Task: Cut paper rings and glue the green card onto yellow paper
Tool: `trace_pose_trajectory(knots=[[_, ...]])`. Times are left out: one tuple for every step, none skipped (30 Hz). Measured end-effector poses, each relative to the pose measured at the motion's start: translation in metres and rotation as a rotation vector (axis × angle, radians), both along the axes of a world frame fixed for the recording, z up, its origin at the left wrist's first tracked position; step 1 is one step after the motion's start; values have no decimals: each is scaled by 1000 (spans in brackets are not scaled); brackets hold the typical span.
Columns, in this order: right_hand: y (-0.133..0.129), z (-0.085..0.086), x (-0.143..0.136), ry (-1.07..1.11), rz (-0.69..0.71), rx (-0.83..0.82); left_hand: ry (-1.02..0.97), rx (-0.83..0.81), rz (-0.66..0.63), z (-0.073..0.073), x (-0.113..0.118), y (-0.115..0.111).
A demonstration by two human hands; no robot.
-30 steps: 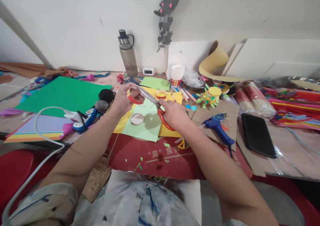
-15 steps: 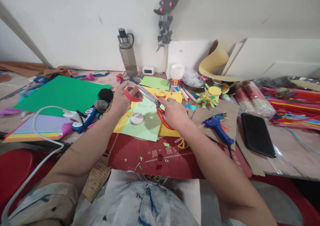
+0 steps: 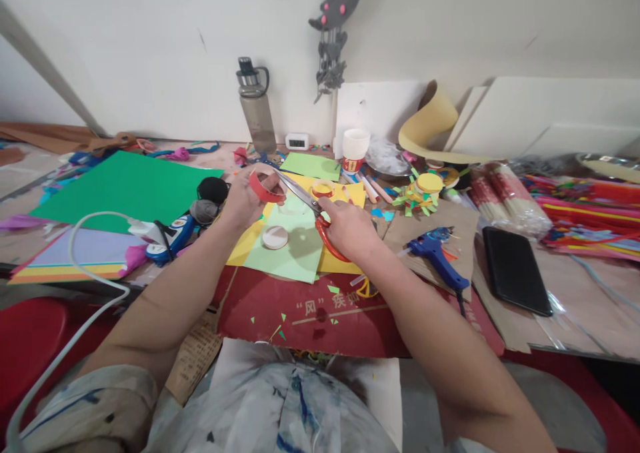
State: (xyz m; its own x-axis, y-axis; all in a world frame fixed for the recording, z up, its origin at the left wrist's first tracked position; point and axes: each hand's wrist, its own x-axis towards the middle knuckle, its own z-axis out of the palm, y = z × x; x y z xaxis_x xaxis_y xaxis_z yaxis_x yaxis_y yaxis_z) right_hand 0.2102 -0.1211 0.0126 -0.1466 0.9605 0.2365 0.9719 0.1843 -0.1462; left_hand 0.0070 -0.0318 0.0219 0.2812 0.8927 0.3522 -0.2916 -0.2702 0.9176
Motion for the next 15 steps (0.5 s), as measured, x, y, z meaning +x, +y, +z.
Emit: trace_pose_trajectory(knots=[[0, 0, 0, 3, 0, -1, -1, 8, 11, -1, -1, 2], [1, -1, 1, 9, 4, -3, -8, 28, 35, -1, -2, 3], [1, -1, 1, 16, 9, -6, -18, 57, 66, -1, -4, 5], [1, -1, 1, 23, 15, -7, -29, 86, 100, -2, -5, 7], [2, -2, 1, 30, 20, -7, -35, 109, 128, -2, -6, 8], [2, -2, 2, 36, 23, -4, -30, 119, 142, -2, -7, 9], [2, -2, 1, 38, 25, 1, -17, 117, 144, -1, -7, 9], [1, -2, 1, 38, 21, 6, -3, 107, 138, -2, -7, 9], [1, -1, 0, 36, 12, 11, 10, 93, 127, -2, -7, 8], [1, 0, 0, 32, 0, 13, 21, 82, 115, -2, -7, 7], [0, 1, -1, 27, -16, 10, 30, 76, 102, -3, -6, 5], [0, 1, -2, 20, -31, 4, 36, 71, 92, -4, -5, 4], [-1, 2, -3, 13, -45, -5, 40, 68, 82, -4, -5, 3], [-1, 3, -3, 5, -54, -14, 42, 64, 74, -5, -4, 3], [-1, 4, -4, -2, -57, -22, 41, 60, 67, -5, -3, 2]])
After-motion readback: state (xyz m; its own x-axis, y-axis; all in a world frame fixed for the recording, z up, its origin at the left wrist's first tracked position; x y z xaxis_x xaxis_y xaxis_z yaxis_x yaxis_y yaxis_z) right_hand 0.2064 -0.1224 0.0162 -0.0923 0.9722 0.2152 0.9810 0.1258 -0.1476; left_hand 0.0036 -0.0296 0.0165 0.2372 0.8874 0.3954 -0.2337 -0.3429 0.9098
